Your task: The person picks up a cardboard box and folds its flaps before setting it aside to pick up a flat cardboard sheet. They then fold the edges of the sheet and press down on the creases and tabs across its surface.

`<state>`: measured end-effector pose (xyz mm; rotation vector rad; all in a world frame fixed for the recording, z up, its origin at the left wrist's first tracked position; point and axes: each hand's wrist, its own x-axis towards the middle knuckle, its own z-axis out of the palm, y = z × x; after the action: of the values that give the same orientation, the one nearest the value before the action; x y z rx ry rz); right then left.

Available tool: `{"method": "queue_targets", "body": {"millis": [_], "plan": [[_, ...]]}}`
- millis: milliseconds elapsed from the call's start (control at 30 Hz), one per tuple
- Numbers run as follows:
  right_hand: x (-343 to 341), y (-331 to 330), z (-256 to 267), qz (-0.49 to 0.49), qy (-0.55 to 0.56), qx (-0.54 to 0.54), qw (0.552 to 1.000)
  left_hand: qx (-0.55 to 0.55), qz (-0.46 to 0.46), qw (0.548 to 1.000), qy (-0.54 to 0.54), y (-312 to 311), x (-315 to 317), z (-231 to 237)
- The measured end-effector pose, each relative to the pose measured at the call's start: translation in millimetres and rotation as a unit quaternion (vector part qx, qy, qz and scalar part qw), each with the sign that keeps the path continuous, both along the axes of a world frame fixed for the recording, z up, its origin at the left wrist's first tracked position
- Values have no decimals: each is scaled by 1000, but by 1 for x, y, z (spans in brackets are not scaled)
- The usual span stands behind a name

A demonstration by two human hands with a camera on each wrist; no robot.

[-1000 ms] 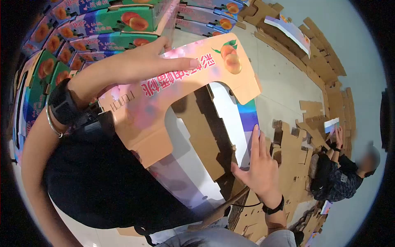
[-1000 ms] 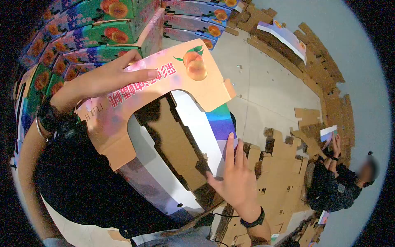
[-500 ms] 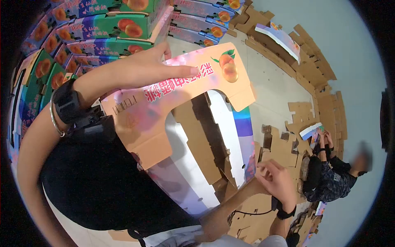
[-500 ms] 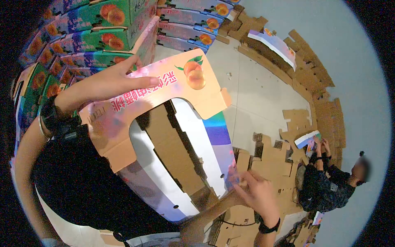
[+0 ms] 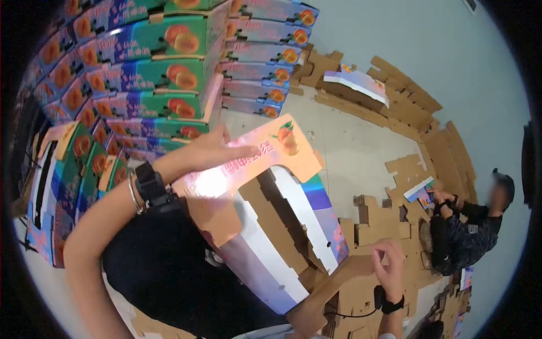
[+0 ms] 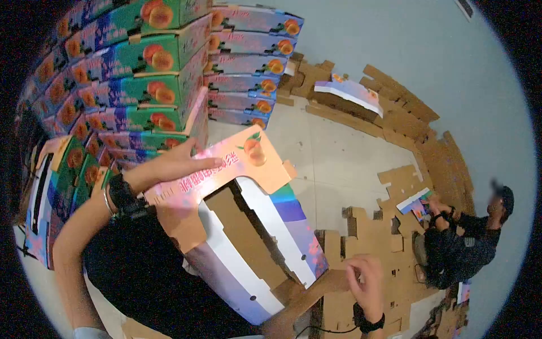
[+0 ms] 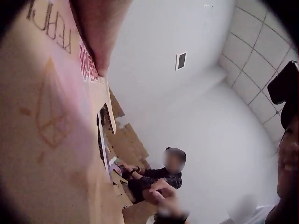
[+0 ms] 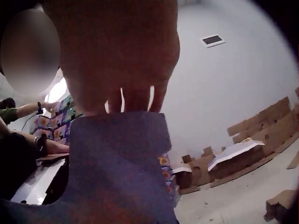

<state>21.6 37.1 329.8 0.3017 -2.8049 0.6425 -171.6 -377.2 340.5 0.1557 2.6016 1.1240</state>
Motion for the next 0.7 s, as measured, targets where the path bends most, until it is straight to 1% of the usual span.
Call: {"method": "queue_targets", "body": {"millis": [33, 67, 100, 133, 167, 200, 233, 267, 300, 333, 367, 433, 467, 533, 567, 633, 667, 700], "plan": [[7, 5, -7, -16, 121, -30, 992, -5, -4, 1000, 10, 1, 2, 0], [16, 11, -17, -19, 129, -33, 991, 10, 3, 1000, 5, 1, 4, 0], [28, 17, -30, -95, 144, -72, 982, 27, 11, 1000, 1, 2, 4, 0], [36, 19, -37, -171, 156, -110, 967, 14, 9, 1000, -13, 2, 2, -1], [46, 18, -38, -173, 161, -111, 965, 13, 6, 1000, -8, 2, 1, -1], [56, 11, -34, -165, 30, -189, 968, 10, 12, 1000, 0, 3, 1, -3], [63, 4, -33, -154, -105, -262, 947, 9, 18, 1000, 6, 3, -1, -7], [62, -2, -32, -159, -103, -261, 947, 11, 13, 1000, 6, 1, -5, -15], [59, -7, -29, -96, -173, -184, 963, -1, -8, 999, 32, -1, -8, -19], [57, -9, -27, -30, -241, -105, 964, -6, -19, 999, 45, 0, -11, -22], [56, -5, -35, -32, -241, -104, 964, -11, -29, 998, 59, 0, -13, -24], [52, 7, -56, -1, -206, -132, 970, 17, 3, 999, 40, 5, -10, -16], [51, 10, -59, -1, -206, -133, 969, 16, 3, 999, 40, 4, -12, -19], [43, 21, -56, -117, -199, -198, 953, 66, 20, 994, 88, 10, -18, -24], [36, 33, -55, -120, -203, -198, 951, 66, 18, 994, 84, 14, -21, -22], [21, 58, -70, -189, -175, -310, 915, 95, 36, 992, 76, 20, -16, -11], [13, 69, -82, -194, -182, -306, 914, 59, 64, 993, 76, 28, -14, -8], [4, 76, -90, -164, -176, -304, 922, 61, 64, 994, 71, 32, -15, -11]]}}
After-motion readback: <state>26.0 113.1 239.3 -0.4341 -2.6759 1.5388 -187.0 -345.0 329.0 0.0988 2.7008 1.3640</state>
